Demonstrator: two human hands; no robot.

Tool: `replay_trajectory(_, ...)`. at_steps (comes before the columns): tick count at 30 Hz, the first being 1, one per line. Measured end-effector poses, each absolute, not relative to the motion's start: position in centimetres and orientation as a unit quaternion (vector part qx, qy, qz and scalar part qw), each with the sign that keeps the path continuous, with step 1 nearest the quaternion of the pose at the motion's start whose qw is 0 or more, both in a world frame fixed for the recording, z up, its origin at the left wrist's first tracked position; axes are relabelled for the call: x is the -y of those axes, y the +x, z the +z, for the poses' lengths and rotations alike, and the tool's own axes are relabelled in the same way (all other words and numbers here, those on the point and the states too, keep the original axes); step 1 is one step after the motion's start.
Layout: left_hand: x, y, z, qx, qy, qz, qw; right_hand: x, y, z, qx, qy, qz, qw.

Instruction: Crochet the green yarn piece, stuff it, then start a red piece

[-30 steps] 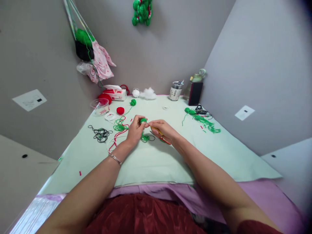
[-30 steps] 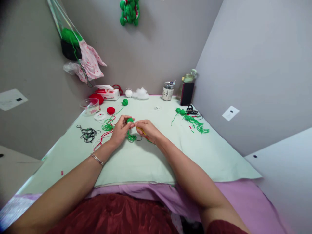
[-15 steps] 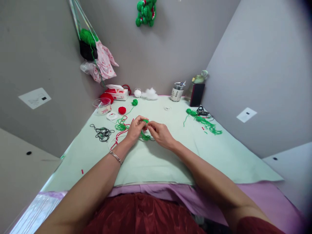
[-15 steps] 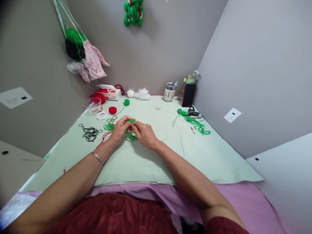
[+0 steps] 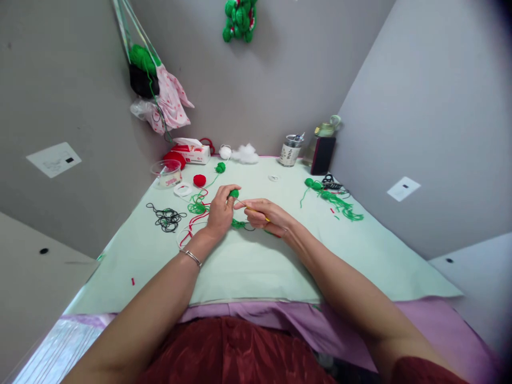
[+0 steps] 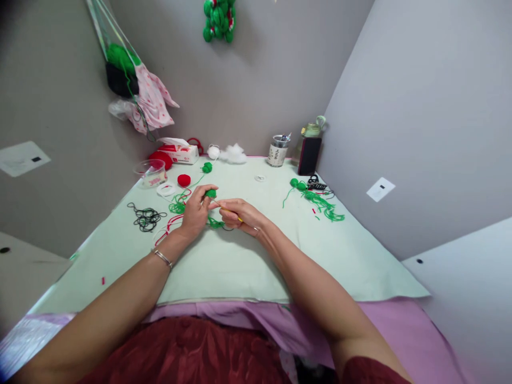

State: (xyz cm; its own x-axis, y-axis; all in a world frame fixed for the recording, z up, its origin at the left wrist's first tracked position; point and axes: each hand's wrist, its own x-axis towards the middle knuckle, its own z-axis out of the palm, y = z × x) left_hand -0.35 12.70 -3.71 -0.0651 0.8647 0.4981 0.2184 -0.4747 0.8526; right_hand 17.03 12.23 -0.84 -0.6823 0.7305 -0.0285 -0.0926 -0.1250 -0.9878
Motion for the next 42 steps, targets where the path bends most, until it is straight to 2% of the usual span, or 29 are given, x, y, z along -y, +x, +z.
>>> replay_trajectory(3, -12.7, -0.3, -3.8, -0.426, 0.630, 0.589, 0.274, -11.6, 16.7, -0.9, 0.591, -0.244, 0.724, 0.257)
replay_trajectory(6, -12.8, -0.4, -3.9, -0.419, 0.625, 0.588, 0.295, -10.6, 16.0, -0.5, 0.631, -0.196, 0.738, 0.138)
replay_trajectory(8, -13.1, -0.5, -3.9, -0.419, 0.609, 0.593, 0.319, -10.5, 16.0, 0.1, 0.678, -0.188, 0.702, 0.111)
replay_trajectory(11, -13.5, -0.8, -3.9, -0.419, 0.570, 0.603, 0.369, -11.5, 17.7, 0.7, 0.752, -0.313, 0.542, 0.208)
replay_trajectory(13, -13.7, -0.8, -3.9, -0.413, 0.542, 0.608, 0.408, -12.7, 19.4, 0.7, 0.767, -0.424, 0.416, 0.243)
replay_trajectory(18, -13.2, -0.1, -3.5, -0.379, 0.491, 0.610, 0.494, -14.0, 20.4, -0.6, 0.734, -0.495, 0.314, 0.342)
replay_trajectory(25, -12.5, 0.6, -3.4, -0.349, 0.443, 0.624, 0.541, -12.2, 15.7, -2.0, 0.749, -0.428, 0.381, 0.333)
replay_trajectory(31, -13.0, 0.6, -4.1, -0.354, 0.427, 0.630, 0.543, -12.1, 16.3, -0.6, 0.695, -0.409, 0.363, 0.467)
replay_trajectory(33, -13.0, 0.8, -4.2, -0.357, 0.439, 0.618, 0.545, -12.1, 16.6, 0.0, 0.677, -0.397, 0.385, 0.485)
replay_trajectory(38, -12.6, 1.2, -4.2, -0.354, 0.485, 0.596, 0.533, -12.3, 16.9, -0.1, 0.645, -0.426, 0.419, 0.477)
replay_trajectory(42, -12.5, 1.1, -4.1, -0.349, 0.517, 0.599, 0.503, -12.7, 17.1, -0.9, 0.675, -0.443, 0.424, 0.410)
